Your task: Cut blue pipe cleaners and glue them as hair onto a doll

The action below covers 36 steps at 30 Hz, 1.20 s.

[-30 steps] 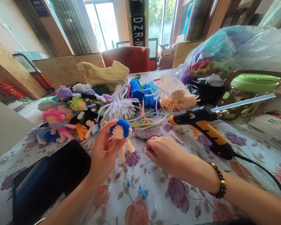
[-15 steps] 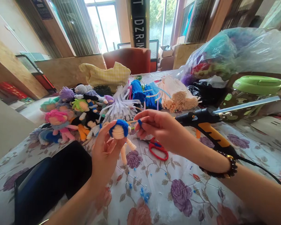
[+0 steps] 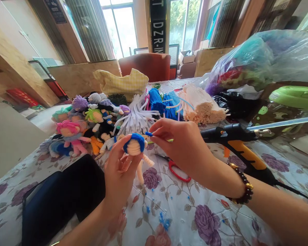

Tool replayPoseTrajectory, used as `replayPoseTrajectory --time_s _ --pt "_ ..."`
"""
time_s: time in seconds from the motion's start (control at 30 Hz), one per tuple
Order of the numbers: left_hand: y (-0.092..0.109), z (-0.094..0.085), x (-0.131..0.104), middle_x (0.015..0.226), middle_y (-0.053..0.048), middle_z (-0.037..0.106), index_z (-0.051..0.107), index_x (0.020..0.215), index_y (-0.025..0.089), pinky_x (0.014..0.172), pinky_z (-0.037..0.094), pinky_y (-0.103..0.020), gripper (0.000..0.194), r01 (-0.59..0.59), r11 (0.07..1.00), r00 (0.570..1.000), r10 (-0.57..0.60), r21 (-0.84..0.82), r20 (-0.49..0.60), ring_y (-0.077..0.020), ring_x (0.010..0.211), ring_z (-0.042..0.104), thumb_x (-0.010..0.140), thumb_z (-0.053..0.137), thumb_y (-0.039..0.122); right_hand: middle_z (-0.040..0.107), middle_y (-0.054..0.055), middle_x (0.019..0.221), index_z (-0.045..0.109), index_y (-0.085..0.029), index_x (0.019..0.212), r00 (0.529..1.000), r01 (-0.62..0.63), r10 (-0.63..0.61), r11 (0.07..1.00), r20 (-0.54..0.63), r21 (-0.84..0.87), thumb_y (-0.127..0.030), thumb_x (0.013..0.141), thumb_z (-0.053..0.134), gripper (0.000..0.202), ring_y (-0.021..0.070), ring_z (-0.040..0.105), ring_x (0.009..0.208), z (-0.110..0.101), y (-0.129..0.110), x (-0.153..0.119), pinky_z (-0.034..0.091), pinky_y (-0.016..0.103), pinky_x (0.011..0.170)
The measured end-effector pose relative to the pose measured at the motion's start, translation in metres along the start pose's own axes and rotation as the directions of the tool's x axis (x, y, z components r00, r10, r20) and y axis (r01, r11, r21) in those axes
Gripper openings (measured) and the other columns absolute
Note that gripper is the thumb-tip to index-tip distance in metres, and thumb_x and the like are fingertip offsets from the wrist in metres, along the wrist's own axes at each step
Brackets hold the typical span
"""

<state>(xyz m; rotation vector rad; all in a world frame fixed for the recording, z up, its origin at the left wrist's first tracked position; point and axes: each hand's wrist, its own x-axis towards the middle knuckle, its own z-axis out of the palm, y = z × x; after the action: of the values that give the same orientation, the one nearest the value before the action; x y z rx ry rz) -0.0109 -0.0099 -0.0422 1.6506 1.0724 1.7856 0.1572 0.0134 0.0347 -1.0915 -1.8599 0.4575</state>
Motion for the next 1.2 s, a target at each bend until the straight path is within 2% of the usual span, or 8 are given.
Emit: replayPoseTrajectory --time_s 0.13,0.27,0.4,0.53,0.63,0.73,0.9,1.2 --pt "0.0 0.0 -0.001 0.123 -0.005 0.059 0.061 0.119 0.033 0.085 0.058 -0.034 0.04 0.004 1.0 1.0 -0.003 0.024 -0.012 -0.0226 0.111 0.062 0.083 0.067 0.018 0.077 -0.003 0.073 0.067 -0.023 0.083 0.991 0.055 -0.07 0.991 -0.116 -0.123 -0.02 0.078 0.073 0.008 0.0181 0.074 0.064 0.007 0.001 -0.007 0.058 0.029 0.064" --pt "0.004 0.002 -0.001 0.122 -0.004 0.06 0.063 0.116 0.034 0.079 0.06 -0.028 0.038 0.028 0.999 0.999 -0.028 -0.019 -0.028 -0.0211 0.111 0.062 0.082 0.068 0.018 0.077 -0.003 0.076 0.062 -0.024 0.083 0.987 0.044 -0.053 0.997 -0.151 -0.063 -0.02 0.076 0.075 0.015 0.0186 0.074 0.066 0.008 0.003 -0.008 0.059 0.028 0.065" --pt "0.005 0.003 0.001 0.12 -0.004 0.061 0.063 0.115 0.034 0.076 0.06 -0.026 0.037 0.033 0.999 0.999 -0.034 -0.038 -0.034 -0.0204 0.109 0.063 0.081 0.069 0.018 0.077 -0.002 0.077 0.059 -0.025 0.085 0.996 -0.086 0.087 0.976 0.001 0.199 -0.021 0.076 0.073 0.017 0.0216 0.076 0.073 0.003 0.006 -0.004 0.061 0.031 0.069" --pt "0.004 0.003 0.002 0.12 -0.005 0.061 0.064 0.115 0.033 0.078 0.06 -0.028 0.037 0.024 0.999 0.999 -0.025 -0.036 -0.034 -0.0212 0.11 0.063 0.081 0.069 0.018 0.076 -0.002 0.074 0.058 -0.024 0.086 0.963 -0.258 0.181 0.838 0.2 0.482 -0.022 0.077 0.072 0.016 0.0192 0.076 0.072 0.0 0.008 0.001 0.062 0.026 0.067" --pt "0.003 0.003 0.001 0.12 -0.004 0.06 0.063 0.116 0.034 0.079 0.06 -0.029 0.039 0.016 0.999 0.999 -0.017 -0.034 -0.028 -0.0214 0.111 0.062 0.081 0.069 0.018 0.076 -0.002 0.074 0.058 -0.023 0.088 0.94 -0.329 0.199 0.739 0.276 0.589 -0.02 0.079 0.072 0.017 0.0155 0.076 0.072 -0.002 0.01 0.003 0.061 0.021 0.068" --pt "0.001 0.001 0.001 0.121 -0.004 0.06 0.062 0.117 0.034 0.085 0.058 -0.033 0.04 -0.011 1.0 1.0 0.011 0.005 -0.026 -0.022 0.112 0.062 0.081 0.069 0.017 0.076 -0.002 0.074 0.059 -0.022 0.088 0.935 -0.344 0.206 0.723 0.289 0.599 -0.02 0.08 0.072 0.016 0.014 0.076 0.072 -0.003 0.011 0.003 0.06 0.02 0.069" --pt "-0.002 0.0 0.002 0.121 -0.004 0.06 0.06 0.119 0.034 0.101 0.049 -0.046 0.043 -0.045 0.997 0.999 0.046 0.061 -0.017 -0.0236 0.113 0.062 0.081 0.068 0.015 0.075 -0.001 0.073 0.061 -0.022 0.088 0.944 -0.32 0.21 0.768 0.254 0.555 -0.022 0.078 0.075 0.017 0.0137 0.074 0.072 -0.004 0.012 0.004 0.058 0.021 0.067" --pt "-0.003 0.0 0.003 0.12 -0.005 0.061 0.06 0.12 0.034 0.102 0.047 -0.049 0.044 -0.059 0.997 0.998 0.06 0.056 -0.012 -0.0246 0.112 0.062 0.081 0.068 0.014 0.072 -0.002 0.07 0.062 -0.021 0.085 0.952 -0.294 0.209 0.823 0.222 0.486 -0.025 0.074 0.077 0.019 0.0116 0.069 0.068 -0.004 0.011 0.005 0.055 0.02 0.064"
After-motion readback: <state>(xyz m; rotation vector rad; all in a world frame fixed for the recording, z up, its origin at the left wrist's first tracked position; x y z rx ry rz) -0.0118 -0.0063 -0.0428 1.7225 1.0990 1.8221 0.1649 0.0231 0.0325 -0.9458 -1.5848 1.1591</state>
